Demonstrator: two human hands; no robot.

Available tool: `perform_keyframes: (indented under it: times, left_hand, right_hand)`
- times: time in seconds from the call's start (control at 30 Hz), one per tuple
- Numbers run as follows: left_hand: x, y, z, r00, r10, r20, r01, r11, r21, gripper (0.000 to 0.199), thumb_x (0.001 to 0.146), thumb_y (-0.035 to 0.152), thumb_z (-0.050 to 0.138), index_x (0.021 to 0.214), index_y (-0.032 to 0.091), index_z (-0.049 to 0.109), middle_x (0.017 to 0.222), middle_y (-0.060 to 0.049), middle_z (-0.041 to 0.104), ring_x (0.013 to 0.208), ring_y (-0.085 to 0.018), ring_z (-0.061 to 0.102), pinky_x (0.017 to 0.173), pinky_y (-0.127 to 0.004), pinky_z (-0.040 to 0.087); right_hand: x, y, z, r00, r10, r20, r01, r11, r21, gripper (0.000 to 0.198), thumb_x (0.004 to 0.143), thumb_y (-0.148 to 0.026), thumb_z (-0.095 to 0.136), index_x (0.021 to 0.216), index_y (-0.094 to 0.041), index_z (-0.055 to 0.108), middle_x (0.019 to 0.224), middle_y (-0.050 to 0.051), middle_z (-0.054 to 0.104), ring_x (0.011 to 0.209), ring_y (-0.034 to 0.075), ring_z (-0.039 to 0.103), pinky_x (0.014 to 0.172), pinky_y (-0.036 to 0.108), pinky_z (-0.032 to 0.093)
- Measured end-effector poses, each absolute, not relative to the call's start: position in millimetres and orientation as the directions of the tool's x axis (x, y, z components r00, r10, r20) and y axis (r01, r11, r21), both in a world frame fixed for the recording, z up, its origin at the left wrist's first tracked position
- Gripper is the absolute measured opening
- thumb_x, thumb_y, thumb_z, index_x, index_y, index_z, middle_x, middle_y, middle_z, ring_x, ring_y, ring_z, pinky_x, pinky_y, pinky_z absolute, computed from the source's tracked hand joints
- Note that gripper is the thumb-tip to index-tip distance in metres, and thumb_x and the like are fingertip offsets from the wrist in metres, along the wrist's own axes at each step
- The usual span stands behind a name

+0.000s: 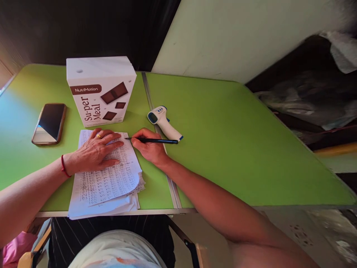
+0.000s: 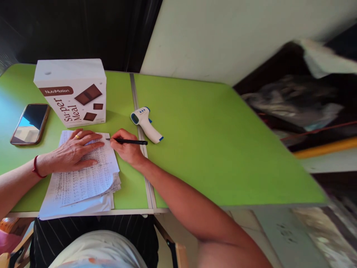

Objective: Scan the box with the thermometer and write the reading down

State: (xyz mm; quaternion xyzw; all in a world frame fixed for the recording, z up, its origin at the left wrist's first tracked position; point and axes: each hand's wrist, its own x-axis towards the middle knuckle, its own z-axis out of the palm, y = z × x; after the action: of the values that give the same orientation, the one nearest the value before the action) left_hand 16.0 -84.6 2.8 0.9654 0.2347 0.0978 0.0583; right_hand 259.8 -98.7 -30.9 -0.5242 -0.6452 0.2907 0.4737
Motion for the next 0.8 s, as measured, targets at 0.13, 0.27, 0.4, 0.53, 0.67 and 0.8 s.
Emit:
perform_keyframes:
  times: [0.13, 0.27, 0.4, 0.53, 0.67, 0.8]
  left_hand:
    - [15.8, -84.7, 2.4, 0.869, 0.467, 0.163, 0.447, -0.882, 0.147, 0.055, 0.107, 0.053, 0.049, 0.148, 0.017, 0.059, 0.154, -0.02, 0.055, 0.136, -0.04, 0.051, 0.116, -0.061, 0.035]
    - [15.1, -84.3, 1.3, 0.867, 0.47, 0.164, 0.451, -0.881, 0.138, 0.055, 0.107, 0.053, 0.05, 0.148, 0.018, 0.058, 0.154, -0.019, 0.055, 0.136, -0.04, 0.051, 0.117, -0.06, 0.034]
    - [14.4, -83.9, 1.3, 0.872, 0.46, 0.168, 0.441, -0.886, 0.14, 0.056, 0.107, 0.052, 0.048, 0.147, 0.015, 0.06, 0.153, -0.021, 0.055, 0.135, -0.041, 0.051, 0.115, -0.062, 0.035]
    - [14.5, -84.2, 2.7, 0.872, 0.461, 0.166, 0.44, -0.886, 0.148, 0.055, 0.108, 0.051, 0.048, 0.147, 0.015, 0.06, 0.153, -0.021, 0.056, 0.135, -0.041, 0.051, 0.116, -0.062, 0.035]
    - [14.9, -84.4, 3.3, 0.868, 0.468, 0.164, 0.445, -0.881, 0.161, 0.054, 0.106, 0.05, 0.051, 0.148, 0.016, 0.059, 0.153, -0.02, 0.056, 0.136, -0.04, 0.051, 0.117, -0.061, 0.035]
    - [14.7, -83.8, 2.2, 0.867, 0.469, 0.165, 0.444, -0.88, 0.167, 0.054, 0.106, 0.051, 0.052, 0.148, 0.017, 0.059, 0.153, -0.02, 0.056, 0.135, -0.04, 0.051, 0.117, -0.061, 0.035]
  right_hand:
    - [259.1, -98.9, -29.3, 0.0, 0.957, 0.291, 0.393, 0.267, -0.88, 0.009, 0.075, -0.029, 0.067, 0.069, -0.024, 0.063, 0.062, -0.003, 0.066, 0.059, 0.014, 0.055, 0.058, 0.028, 0.046]
    - [258.2, -99.2, -29.1, 0.011, 0.953, 0.302, 0.359, 0.278, -0.891, 0.01, 0.075, -0.032, 0.065, 0.069, -0.024, 0.063, 0.062, -0.003, 0.065, 0.058, 0.014, 0.055, 0.059, 0.029, 0.047]
    - [258.9, -99.3, -29.6, 0.036, 0.956, 0.293, 0.342, 0.263, -0.902, 0.011, 0.074, -0.033, 0.065, 0.068, -0.024, 0.063, 0.061, -0.003, 0.064, 0.058, 0.015, 0.054, 0.058, 0.029, 0.046]
    - [259.8, -98.9, -30.6, 0.019, 0.958, 0.285, 0.359, 0.26, -0.896, 0.009, 0.075, -0.032, 0.065, 0.07, -0.024, 0.063, 0.062, -0.002, 0.064, 0.059, 0.015, 0.054, 0.059, 0.03, 0.046]
    - [258.9, -98.8, -30.6, 0.014, 0.96, 0.28, 0.364, 0.256, -0.895, 0.008, 0.075, -0.029, 0.064, 0.069, -0.024, 0.063, 0.063, -0.003, 0.064, 0.06, 0.015, 0.054, 0.06, 0.03, 0.046]
    - [258.5, -98.9, -30.9, 0.02, 0.962, 0.271, 0.369, 0.245, -0.897, 0.008, 0.074, -0.03, 0.065, 0.068, -0.024, 0.063, 0.063, -0.003, 0.065, 0.06, 0.015, 0.055, 0.06, 0.03, 0.047]
